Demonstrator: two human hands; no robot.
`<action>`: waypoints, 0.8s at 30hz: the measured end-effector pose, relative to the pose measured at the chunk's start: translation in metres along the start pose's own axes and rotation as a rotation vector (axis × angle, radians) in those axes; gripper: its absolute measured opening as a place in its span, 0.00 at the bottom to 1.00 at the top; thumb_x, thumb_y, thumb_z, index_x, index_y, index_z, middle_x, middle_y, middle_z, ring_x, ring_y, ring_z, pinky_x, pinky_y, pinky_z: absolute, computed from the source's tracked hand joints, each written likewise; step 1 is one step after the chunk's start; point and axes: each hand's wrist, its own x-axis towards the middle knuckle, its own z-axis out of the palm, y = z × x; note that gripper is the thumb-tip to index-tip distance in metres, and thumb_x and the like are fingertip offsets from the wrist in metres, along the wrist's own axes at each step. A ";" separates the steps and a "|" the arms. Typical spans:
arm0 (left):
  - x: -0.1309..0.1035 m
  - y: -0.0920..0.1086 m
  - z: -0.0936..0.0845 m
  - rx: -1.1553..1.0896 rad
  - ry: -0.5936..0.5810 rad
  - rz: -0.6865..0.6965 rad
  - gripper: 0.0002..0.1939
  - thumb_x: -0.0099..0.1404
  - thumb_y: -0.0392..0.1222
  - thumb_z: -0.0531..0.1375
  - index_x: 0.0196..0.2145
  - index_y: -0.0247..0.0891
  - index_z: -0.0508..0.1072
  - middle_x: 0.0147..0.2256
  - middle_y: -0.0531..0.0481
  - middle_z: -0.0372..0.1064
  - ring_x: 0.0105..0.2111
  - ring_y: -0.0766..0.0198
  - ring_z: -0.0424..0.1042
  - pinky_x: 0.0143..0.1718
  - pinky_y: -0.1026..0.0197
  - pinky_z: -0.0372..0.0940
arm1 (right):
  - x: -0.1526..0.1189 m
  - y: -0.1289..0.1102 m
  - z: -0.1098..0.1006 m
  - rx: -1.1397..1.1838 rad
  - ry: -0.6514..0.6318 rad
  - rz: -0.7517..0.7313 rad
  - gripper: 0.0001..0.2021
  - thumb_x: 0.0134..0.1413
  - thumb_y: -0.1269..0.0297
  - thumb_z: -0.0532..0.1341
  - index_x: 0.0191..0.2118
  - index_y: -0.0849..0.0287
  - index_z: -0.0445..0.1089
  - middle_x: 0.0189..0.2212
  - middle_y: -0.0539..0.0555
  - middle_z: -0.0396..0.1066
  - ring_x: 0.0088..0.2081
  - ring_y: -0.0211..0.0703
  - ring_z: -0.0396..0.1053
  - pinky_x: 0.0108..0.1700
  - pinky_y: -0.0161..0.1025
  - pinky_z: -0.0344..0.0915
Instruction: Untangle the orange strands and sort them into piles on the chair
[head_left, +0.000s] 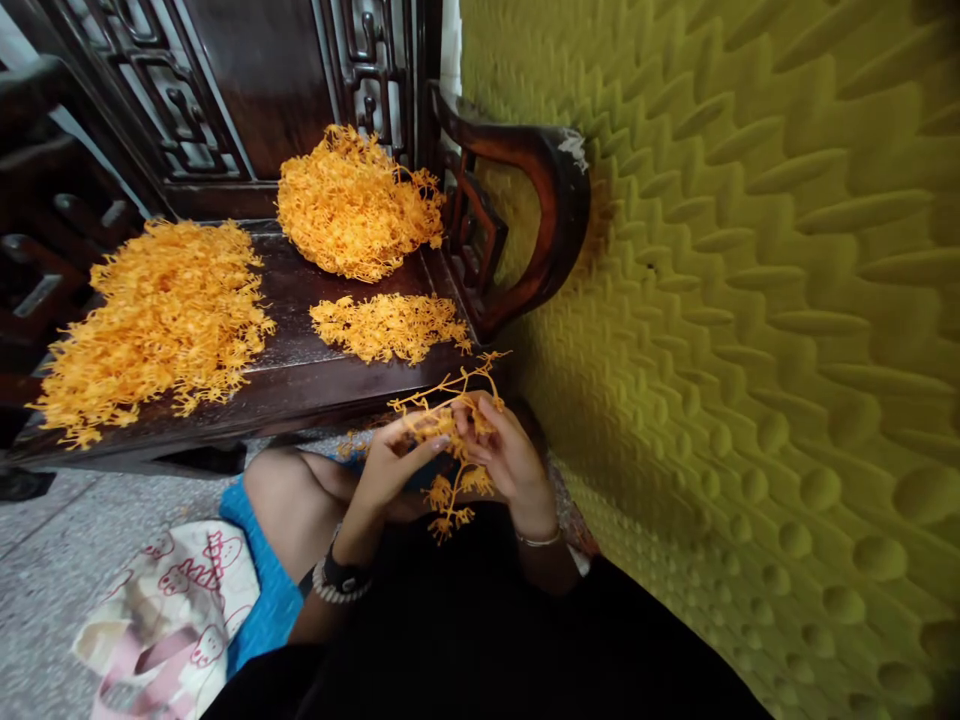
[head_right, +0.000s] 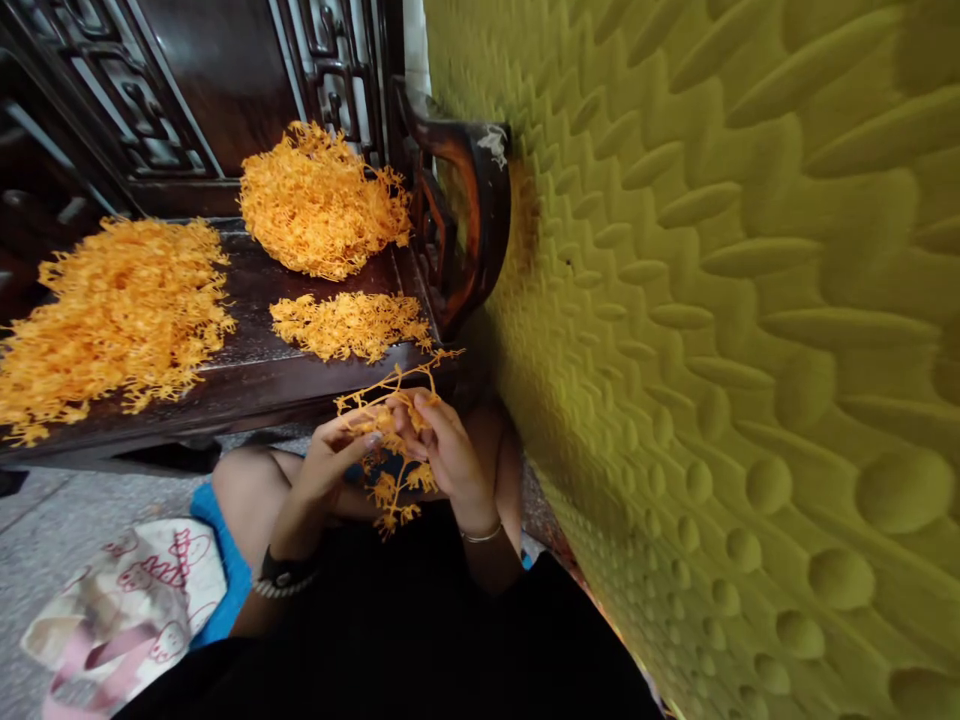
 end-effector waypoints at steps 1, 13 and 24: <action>0.000 -0.005 0.001 -0.091 0.033 -0.025 0.16 0.53 0.47 0.69 0.37 0.36 0.78 0.36 0.47 0.76 0.38 0.59 0.72 0.44 0.60 0.64 | -0.001 0.002 0.003 0.016 0.008 0.001 0.11 0.55 0.57 0.59 0.35 0.59 0.73 0.24 0.47 0.66 0.17 0.28 0.51 0.17 0.29 0.49; -0.009 -0.011 -0.009 0.013 0.035 -0.045 0.16 0.63 0.53 0.60 0.32 0.36 0.75 0.29 0.50 0.70 0.31 0.64 0.67 0.36 0.63 0.63 | -0.001 0.010 0.013 -0.140 -0.074 0.045 0.12 0.48 0.54 0.67 0.28 0.58 0.72 0.24 0.48 0.66 0.27 0.35 0.61 0.32 0.34 0.58; -0.050 0.006 -0.014 0.435 -0.082 0.044 0.19 0.70 0.53 0.48 0.26 0.39 0.63 0.29 0.50 0.61 0.32 0.62 0.60 0.37 0.62 0.59 | -0.014 0.003 0.015 -0.172 0.003 0.016 0.26 0.56 0.54 0.60 0.15 0.58 0.49 0.14 0.42 0.44 0.18 0.30 0.42 0.23 0.37 0.40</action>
